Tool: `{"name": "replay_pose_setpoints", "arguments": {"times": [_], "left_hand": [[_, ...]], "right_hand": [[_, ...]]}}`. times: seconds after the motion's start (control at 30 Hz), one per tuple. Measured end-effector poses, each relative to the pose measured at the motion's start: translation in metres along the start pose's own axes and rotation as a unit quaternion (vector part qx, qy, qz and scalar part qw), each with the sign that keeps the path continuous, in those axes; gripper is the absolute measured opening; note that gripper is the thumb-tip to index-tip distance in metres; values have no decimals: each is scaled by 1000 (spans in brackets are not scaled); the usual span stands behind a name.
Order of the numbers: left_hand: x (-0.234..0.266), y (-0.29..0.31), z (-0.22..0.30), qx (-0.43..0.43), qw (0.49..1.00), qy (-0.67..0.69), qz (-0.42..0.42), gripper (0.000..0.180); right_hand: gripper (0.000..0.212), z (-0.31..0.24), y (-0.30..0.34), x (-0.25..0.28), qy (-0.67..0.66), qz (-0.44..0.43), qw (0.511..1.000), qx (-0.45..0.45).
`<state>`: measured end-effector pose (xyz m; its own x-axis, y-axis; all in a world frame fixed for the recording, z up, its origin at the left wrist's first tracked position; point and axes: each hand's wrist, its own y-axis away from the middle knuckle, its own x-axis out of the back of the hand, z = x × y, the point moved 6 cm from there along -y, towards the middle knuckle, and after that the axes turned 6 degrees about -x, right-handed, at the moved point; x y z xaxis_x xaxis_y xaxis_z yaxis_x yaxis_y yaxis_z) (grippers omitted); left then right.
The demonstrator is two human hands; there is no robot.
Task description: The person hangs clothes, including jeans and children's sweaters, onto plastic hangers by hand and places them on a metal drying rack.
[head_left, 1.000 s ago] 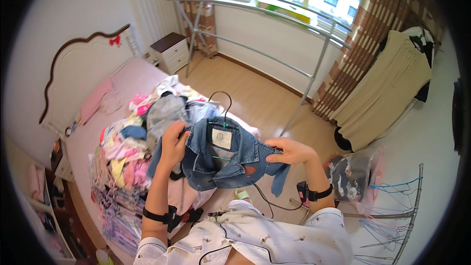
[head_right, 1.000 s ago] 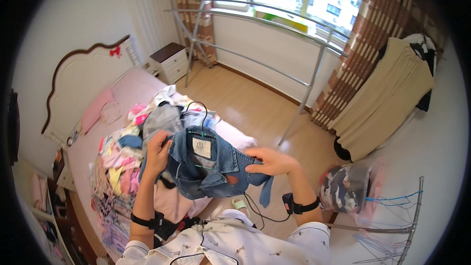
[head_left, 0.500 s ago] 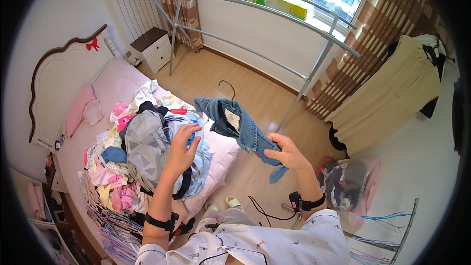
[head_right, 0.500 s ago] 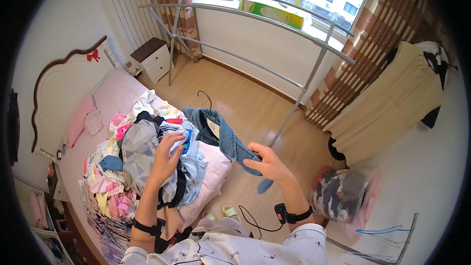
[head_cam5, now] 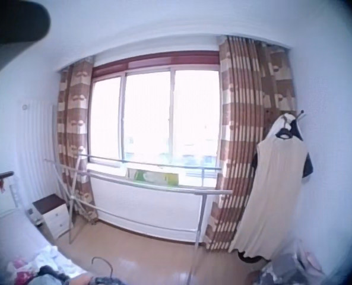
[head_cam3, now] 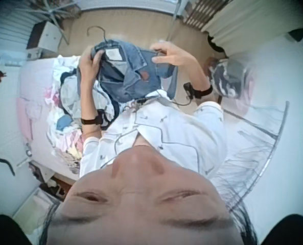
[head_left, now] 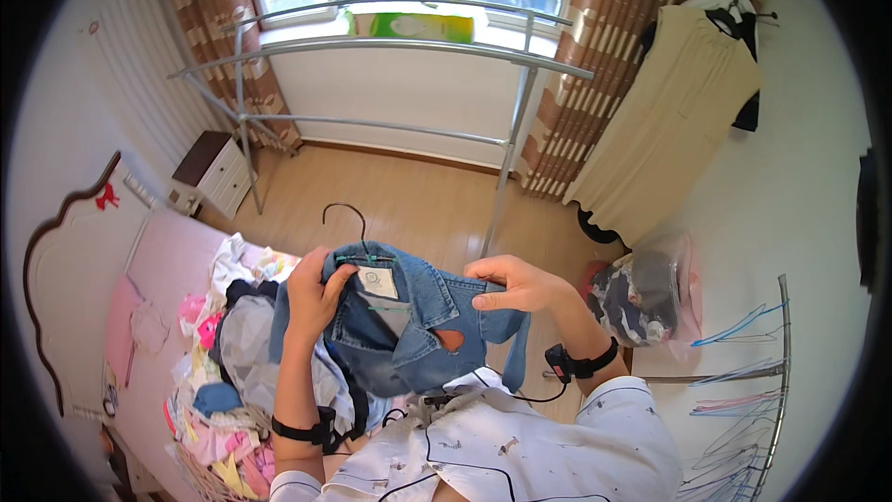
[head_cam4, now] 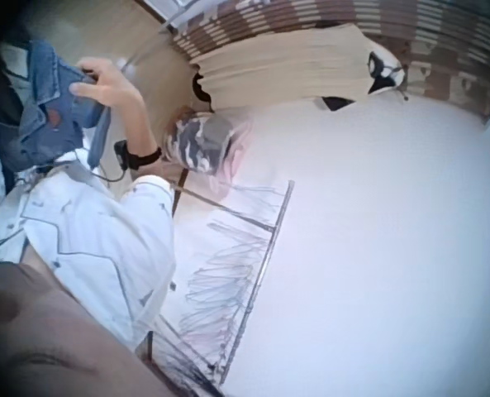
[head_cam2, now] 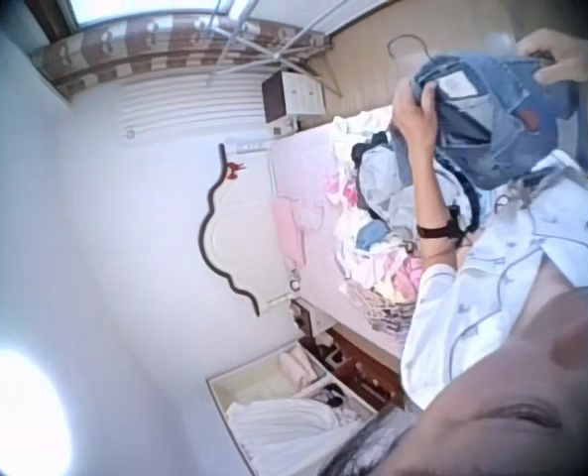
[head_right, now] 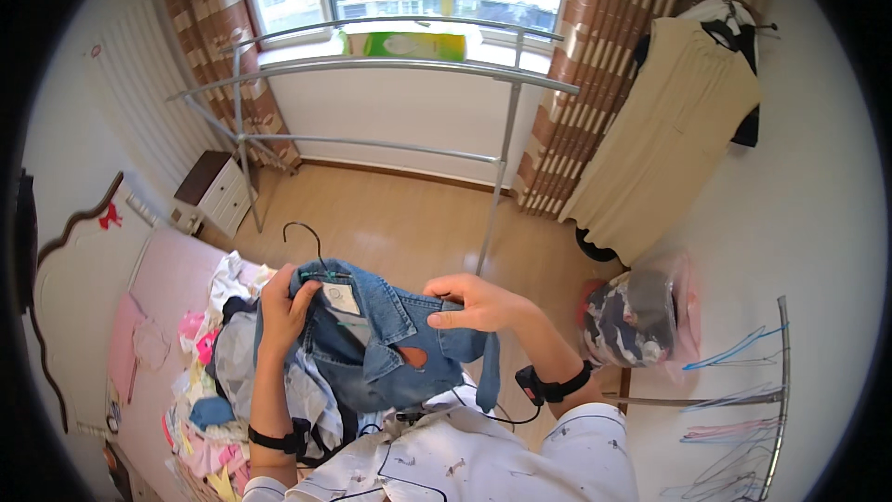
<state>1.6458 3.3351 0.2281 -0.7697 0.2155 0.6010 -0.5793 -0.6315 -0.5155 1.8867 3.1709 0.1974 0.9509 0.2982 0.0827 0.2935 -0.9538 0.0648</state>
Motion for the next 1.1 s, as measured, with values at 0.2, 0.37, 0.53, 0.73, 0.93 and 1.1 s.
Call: {"name": "replay_pose_setpoints", "arguments": {"times": [0.2,0.37,0.53,0.73,0.93,1.1], "left_hand": [[-20,-56,-7,-6,1000,-1,5,28],[-101,-151,-41,-111,990,-92,5,30],[-164,-255,-58,-122,985,-119,-13,28],[-241,-379,-87,-139,987,-77,-21,25],[-278,-444,-94,-93,995,-5,42,39],[-293,-450,-138,13,997,64,35,36]], "right_hand": [[29,16,-18,104,-131,138,982,-9],[24,84,-53,309,-70,399,913,-55],[50,56,-115,339,59,46,997,-20],[52,57,-182,371,44,-9,999,15],[35,68,-200,432,-236,137,962,-2],[23,77,-201,459,-269,231,934,43]]}}
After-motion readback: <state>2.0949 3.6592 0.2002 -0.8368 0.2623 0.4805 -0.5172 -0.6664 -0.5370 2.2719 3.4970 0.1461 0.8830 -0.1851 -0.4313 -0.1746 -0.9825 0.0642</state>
